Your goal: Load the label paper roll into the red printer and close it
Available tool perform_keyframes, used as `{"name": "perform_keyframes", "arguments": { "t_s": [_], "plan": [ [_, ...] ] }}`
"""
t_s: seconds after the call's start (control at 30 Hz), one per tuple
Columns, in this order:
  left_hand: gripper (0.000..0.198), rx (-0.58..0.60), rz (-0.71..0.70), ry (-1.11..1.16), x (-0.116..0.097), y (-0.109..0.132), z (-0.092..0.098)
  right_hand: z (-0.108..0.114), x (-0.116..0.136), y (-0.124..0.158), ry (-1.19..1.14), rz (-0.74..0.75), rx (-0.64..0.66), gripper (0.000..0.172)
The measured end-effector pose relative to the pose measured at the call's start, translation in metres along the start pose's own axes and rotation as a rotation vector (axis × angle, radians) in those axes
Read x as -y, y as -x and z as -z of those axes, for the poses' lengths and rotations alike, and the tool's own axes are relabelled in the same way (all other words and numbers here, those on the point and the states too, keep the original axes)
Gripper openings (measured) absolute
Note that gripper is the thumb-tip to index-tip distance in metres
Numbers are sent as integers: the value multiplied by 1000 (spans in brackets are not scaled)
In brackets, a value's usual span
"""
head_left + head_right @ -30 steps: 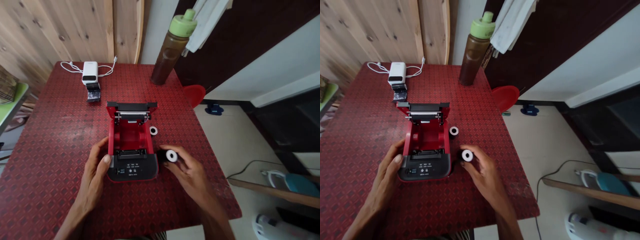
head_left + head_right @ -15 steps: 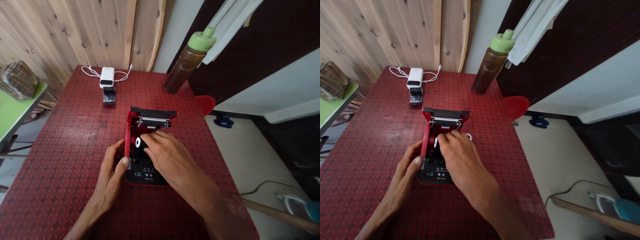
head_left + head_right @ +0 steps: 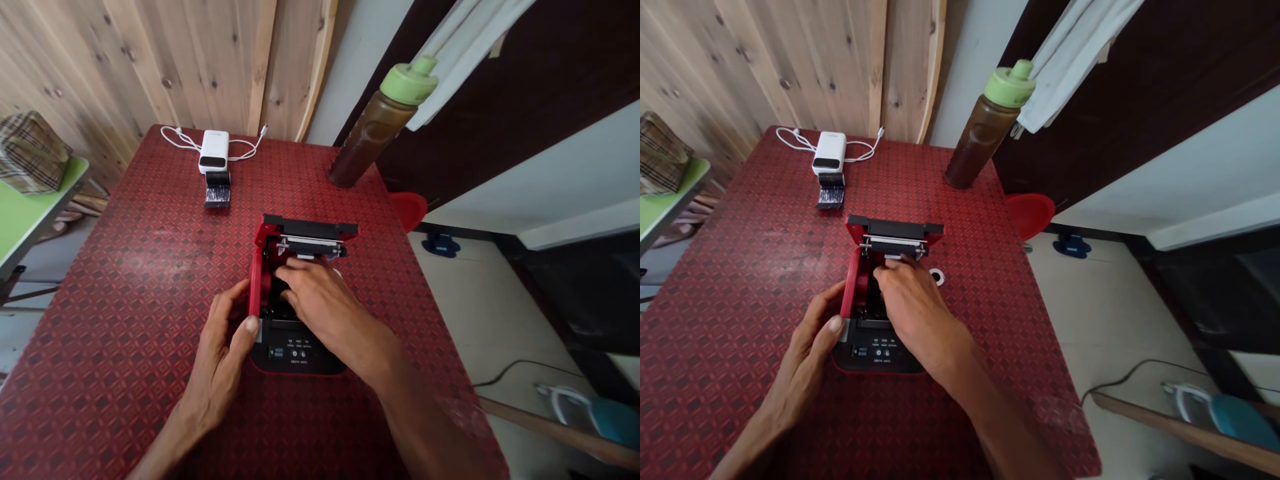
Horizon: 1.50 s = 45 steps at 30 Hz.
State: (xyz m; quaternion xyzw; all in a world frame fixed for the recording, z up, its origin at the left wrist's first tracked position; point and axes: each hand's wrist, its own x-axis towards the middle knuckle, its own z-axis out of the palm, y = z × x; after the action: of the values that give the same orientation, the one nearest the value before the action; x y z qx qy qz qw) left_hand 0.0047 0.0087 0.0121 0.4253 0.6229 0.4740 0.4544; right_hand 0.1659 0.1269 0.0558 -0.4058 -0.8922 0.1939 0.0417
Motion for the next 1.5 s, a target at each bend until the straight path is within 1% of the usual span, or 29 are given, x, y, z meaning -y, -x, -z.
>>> {"name": "perform_keyframes", "arguments": {
  "t_s": [0.1, 0.2, 0.27, 0.37, 0.47, 0.6, 0.7, 0.8, 0.87, 0.97, 1.07, 1.13, 1.2, 1.23, 1.3, 1.37, 1.43, 1.5],
  "plan": [
    [57, -4, 1, 0, -1, -1, 0, 2, -1, 8, -69, 26, -48, 32],
    [57, 1, 0, -6, -1, -1, 0, 12, -2, 22, -162, 64, -109, 42],
    [57, -1, -1, -7, -1, 0, 0, 22, -5, 33, -181, 140, -124, 41],
    [57, 1, -4, -8, 0, 0, 0, 32, -11, 43, -167, 247, -153, 36],
    [56, 4, -20, -12, 1, 0, 0, 32, -16, 41, -144, 260, -109, 35],
    [57, -1, -41, -11, 2, -1, 0, 26, -16, 26, -136, 313, -16, 36],
    [57, 1, -42, -12, 1, -1, 0, 25, -16, 19, -163, 356, -6, 35],
    [56, -4, -43, -22, 1, -2, 0, 28, -17, 23, -179, 357, -26, 30],
    [55, 5, -37, -10, 1, -1, 0, 29, -17, 30, -177, 331, -77, 26],
    [57, 14, -1, 37, -2, 0, 1, 26, -14, 41, -199, 274, -217, 21],
    [62, -33, 2, 31, -14, -5, 4, 18, -10, 52, -231, 258, -324, 21],
    [66, -71, -69, -31, -28, -15, 7, 13, -7, 58, -253, 255, -353, 20],
    [65, -66, -168, -91, -45, -31, 10, 10, -4, 64, -265, 239, -377, 19],
    [64, -48, -223, -105, -52, -40, 11, 8, -3, 67, -258, 228, -390, 18],
    [56, 14, -271, -105, -64, -58, 12, 6, 0, 73, -216, 206, -422, 19],
    [47, -1, -304, -103, -70, -68, 12, 3, 2, 78, -157, 199, -455, 20],
    [40, -37, -303, -87, -68, -70, 11, -2, 5, 84, -89, 205, -496, 19],
    [32, -42, -263, -51, -62, -63, 10, -7, 8, 89, -28, 213, -536, 19]
  ]
}}
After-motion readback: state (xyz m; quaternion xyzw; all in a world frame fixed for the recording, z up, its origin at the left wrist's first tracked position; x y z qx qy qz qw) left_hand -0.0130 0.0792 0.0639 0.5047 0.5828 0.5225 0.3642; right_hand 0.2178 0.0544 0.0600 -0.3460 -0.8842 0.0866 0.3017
